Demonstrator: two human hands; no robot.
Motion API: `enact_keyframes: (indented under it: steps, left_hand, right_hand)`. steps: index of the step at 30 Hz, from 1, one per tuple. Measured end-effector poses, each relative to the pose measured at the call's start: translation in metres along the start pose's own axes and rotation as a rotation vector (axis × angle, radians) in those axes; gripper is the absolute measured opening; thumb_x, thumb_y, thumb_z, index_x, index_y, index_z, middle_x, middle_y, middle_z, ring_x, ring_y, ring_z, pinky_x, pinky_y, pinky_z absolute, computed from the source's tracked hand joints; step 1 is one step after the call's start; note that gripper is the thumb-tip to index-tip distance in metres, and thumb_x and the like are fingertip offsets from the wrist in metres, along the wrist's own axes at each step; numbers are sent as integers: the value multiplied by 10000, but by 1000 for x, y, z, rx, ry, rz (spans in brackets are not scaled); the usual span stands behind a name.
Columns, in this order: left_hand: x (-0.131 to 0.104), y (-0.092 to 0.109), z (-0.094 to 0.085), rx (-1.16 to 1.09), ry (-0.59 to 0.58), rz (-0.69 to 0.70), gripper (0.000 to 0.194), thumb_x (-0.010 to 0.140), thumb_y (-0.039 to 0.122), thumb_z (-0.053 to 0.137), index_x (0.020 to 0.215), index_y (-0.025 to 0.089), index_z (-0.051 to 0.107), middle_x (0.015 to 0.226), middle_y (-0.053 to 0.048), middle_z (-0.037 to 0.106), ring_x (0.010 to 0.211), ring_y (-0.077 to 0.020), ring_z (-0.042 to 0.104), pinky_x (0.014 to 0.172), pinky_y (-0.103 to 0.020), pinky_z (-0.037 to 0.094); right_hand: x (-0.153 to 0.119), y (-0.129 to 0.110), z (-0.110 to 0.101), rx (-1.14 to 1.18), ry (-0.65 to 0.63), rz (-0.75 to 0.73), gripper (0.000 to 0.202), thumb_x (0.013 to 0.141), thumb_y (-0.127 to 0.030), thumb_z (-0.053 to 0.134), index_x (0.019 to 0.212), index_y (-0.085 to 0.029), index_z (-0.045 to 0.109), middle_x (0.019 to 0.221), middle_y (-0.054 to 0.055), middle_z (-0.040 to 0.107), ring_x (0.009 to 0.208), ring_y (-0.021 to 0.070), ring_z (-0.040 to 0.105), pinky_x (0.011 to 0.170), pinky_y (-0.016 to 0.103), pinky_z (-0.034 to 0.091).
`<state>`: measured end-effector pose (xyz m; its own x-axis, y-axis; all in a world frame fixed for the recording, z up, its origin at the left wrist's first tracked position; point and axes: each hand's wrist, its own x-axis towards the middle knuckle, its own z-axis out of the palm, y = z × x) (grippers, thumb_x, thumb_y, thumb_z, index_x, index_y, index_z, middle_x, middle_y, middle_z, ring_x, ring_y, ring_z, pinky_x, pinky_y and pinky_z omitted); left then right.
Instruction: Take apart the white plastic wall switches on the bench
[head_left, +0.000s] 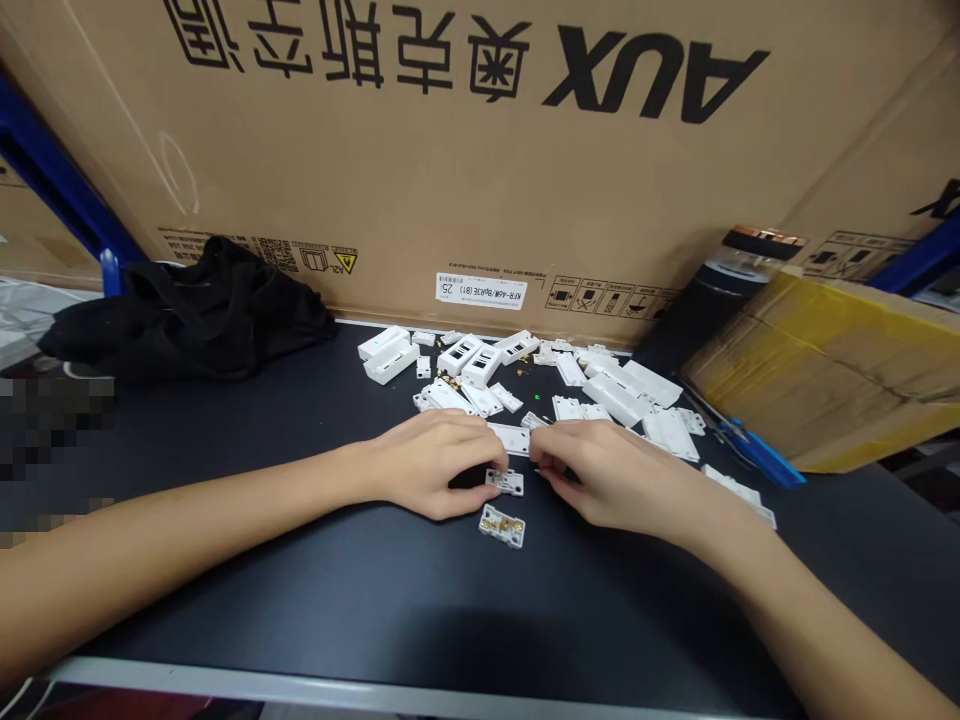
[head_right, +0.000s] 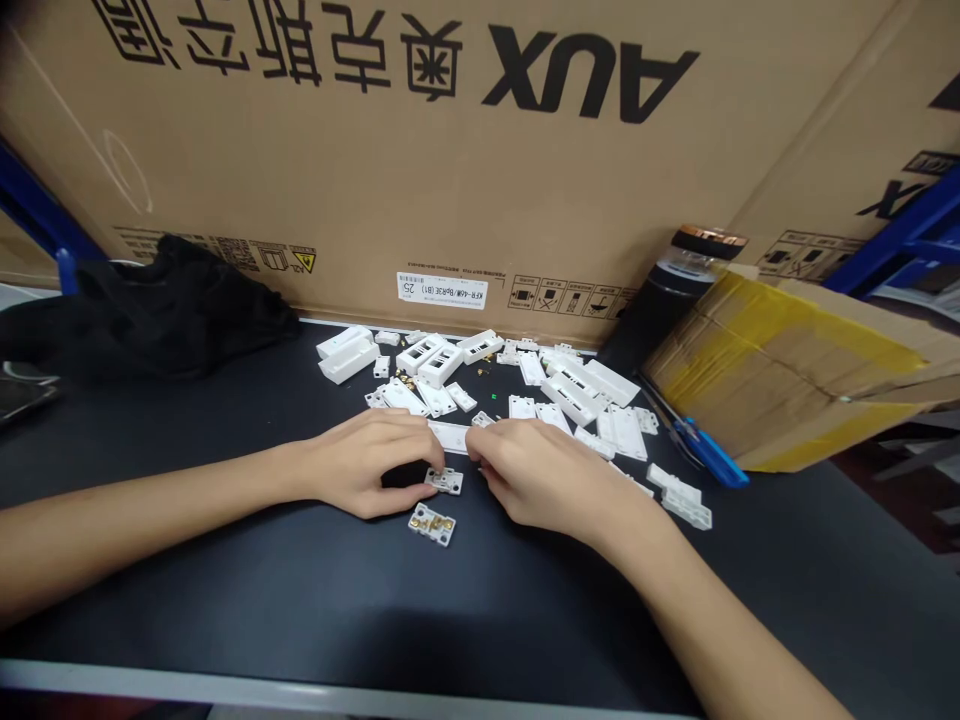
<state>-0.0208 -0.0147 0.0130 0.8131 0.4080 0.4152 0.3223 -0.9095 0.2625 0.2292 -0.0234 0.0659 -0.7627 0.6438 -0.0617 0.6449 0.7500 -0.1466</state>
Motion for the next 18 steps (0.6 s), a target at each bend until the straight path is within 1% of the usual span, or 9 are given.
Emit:
enact_keyframes:
  steps: [3, 8, 10, 13, 18]
  left_hand:
    - [0, 0, 0, -10, -3, -3, 133, 937, 308, 585, 1002, 194, 606, 909, -35, 701, 834, -168, 653, 781, -293, 490]
    - [0, -1, 0, -18, -17, 2, 130, 948, 307, 573, 1006, 194, 599, 932, -39, 699, 850, -170, 650, 792, -293, 496]
    - [0, -1, 0, -16, -21, 10, 131, 956, 306, 561, 1006, 191, 597, 918, -42, 695, 841, -173, 647, 780, -293, 495]
    - [0, -1, 0, -10, -17, 16, 136, 962, 312, 553, 1008, 193, 598, 911, -44, 694, 835, -174, 647, 768, -294, 496]
    - [1, -1, 0, -18, -13, 20, 123, 958, 306, 560, 1000, 198, 598, 907, -36, 693, 831, -169, 650, 766, -293, 500]
  right_hand:
    - [1, -3, 2, -24, 21, 5, 140, 863, -64, 476, 856, -199, 509, 816, 34, 624, 655, 144, 535, 603, 269, 356]
    - [3, -5, 2, 5, 86, 70, 153, 772, -70, 513, 814, -213, 480, 734, -1, 590, 594, 133, 488, 557, 266, 315]
    - [4, -4, 2, 40, 125, 89, 153, 747, -79, 532, 811, -213, 498, 717, -8, 589, 595, 133, 491, 561, 262, 323]
    - [5, -2, 3, 68, 161, 70, 152, 742, -89, 544, 845, -201, 563, 718, -1, 596, 612, 139, 510, 585, 266, 351]
    - [6, 0, 4, 116, 169, 3, 129, 759, -91, 543, 794, -189, 620, 723, 3, 592, 638, 136, 520, 625, 271, 385]
